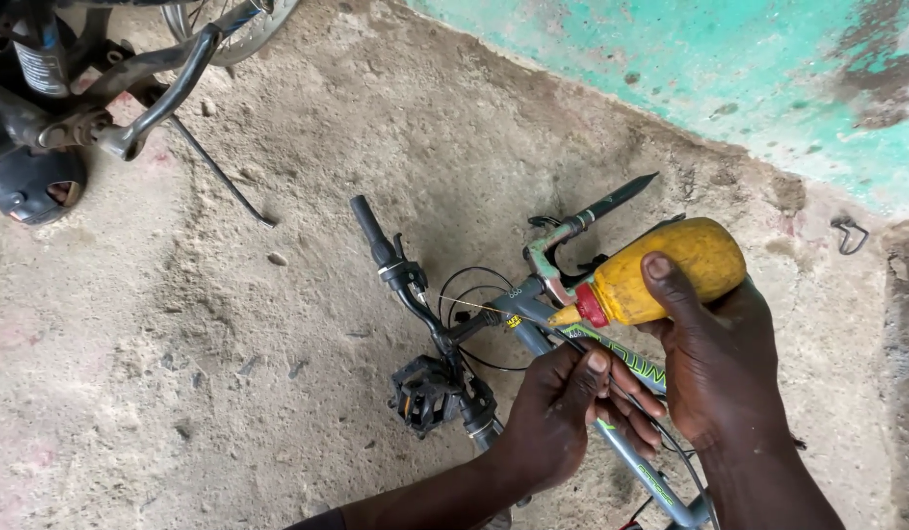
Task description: The person lubricates the bicycle cables on a disassembled frame using a yellow bottle. They apply the lubricant to the cable near the front fork and handlebars, then pull the cable through the housing to distribute the fluid.
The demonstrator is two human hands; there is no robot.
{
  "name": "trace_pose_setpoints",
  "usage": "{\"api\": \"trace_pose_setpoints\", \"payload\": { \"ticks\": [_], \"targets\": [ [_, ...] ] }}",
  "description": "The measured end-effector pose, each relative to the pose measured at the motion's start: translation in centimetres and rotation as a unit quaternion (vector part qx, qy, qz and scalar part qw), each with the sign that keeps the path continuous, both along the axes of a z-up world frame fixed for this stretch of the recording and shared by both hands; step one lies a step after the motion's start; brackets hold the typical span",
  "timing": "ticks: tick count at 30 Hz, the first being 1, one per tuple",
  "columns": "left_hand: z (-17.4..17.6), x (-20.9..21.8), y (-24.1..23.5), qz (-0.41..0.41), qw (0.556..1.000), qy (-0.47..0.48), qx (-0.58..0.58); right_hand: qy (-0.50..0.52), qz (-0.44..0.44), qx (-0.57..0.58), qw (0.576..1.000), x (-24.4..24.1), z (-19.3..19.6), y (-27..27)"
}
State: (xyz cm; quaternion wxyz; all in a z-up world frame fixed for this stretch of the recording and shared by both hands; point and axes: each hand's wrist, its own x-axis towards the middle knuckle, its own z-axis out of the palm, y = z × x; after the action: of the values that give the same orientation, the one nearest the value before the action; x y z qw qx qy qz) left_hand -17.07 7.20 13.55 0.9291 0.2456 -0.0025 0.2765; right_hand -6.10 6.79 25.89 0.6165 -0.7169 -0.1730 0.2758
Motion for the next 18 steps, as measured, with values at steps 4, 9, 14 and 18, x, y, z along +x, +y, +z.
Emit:
{"api": "trace_pose_setpoints", "payload": {
  "ticks": [4,9,14,18],
  "targets": [
    [0.0,0.0,-0.1,-0.003,1.000,0.005,-0.005,-0.028,0.024,-0.003,0.999,0.5,-0.4,-0.5],
    [0.0,0.0,-0.2,-0.004,1.000,-0.003,-0.014,-0.015,0.018,0.010,1.000,0.1,-0.2,-0.3],
    [0.0,0.0,-0.2,-0.012,1.000,-0.005,-0.021,-0.017,0.019,0.007,1.000,-0.2,0.2,-0.2],
    [0.1,-0.2,0.0,-0.009,1.000,-0.008,-0.002,-0.014,0.021,0.008,1.000,-0.1,0.2,-0.3]
  ]
}}
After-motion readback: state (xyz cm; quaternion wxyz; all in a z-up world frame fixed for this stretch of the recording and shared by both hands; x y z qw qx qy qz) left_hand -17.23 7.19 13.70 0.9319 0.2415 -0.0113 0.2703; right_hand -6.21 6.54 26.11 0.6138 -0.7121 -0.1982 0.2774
